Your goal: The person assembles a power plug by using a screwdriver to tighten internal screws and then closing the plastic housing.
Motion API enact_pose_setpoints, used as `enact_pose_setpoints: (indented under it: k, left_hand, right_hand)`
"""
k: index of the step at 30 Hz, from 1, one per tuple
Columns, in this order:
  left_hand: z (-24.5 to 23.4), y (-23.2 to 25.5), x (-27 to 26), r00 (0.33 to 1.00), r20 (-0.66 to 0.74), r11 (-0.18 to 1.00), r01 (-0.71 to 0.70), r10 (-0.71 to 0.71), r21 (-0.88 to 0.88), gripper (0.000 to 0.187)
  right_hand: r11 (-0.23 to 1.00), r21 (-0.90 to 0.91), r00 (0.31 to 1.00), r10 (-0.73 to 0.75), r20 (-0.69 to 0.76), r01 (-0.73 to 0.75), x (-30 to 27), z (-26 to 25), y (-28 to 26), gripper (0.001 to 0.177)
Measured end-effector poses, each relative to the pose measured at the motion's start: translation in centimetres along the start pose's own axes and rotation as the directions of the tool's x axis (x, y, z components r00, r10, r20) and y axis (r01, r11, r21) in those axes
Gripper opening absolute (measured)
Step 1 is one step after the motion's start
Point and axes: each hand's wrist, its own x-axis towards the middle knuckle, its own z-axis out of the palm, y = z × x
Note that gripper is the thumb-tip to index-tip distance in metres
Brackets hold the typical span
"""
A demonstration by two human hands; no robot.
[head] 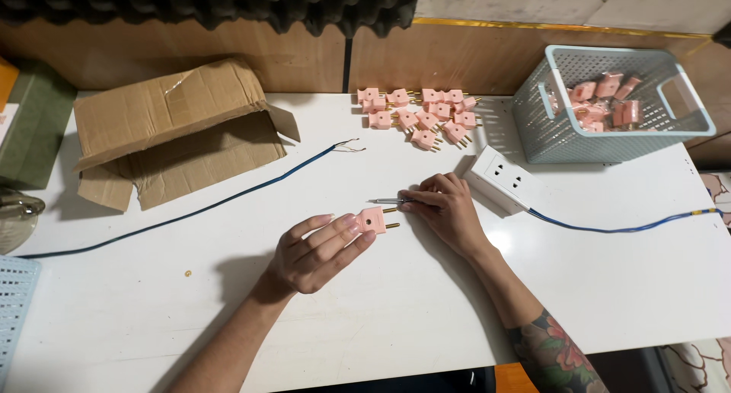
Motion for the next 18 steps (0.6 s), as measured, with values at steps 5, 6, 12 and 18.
enact_pose_setpoints:
  k: [5,6,12,18]
  left_hand:
    - [-0.2,0.7,0.3,1.0,0.006,1.0,-0.017,0.017,-0.015,0.015]
    - [-0.3,0.7,0.4,1.0,0.006,1.0,-0.019,0.02,-0.012,0.014]
    - [-0.8,0.1,-0.3,0.986,0.154,0.998,-0.054,0.056,-0.014,0.019]
    - [-0.1,-3.0,-2.2,0.661,0.528,0.844,0.465,-0.533,0.269,0.082]
  right_hand:
    - [0.931,0.358,0.997,0.065,0.046,-0.077,0.1,-2.0,-4.6,0.039]
    - [0.787,0.599,0.989,0.1,0.113,-0.148,0.3,-2.7,-6.6,0.043]
    - [0.462,0.839,0.948,0.265,0.179,-0.287,-0.6,-0.5,-10.2,0.045]
    - [0.545,0.821,0.947,0.32,-0.018,-0.169,2.2,-0.5,-10.0,0.053]
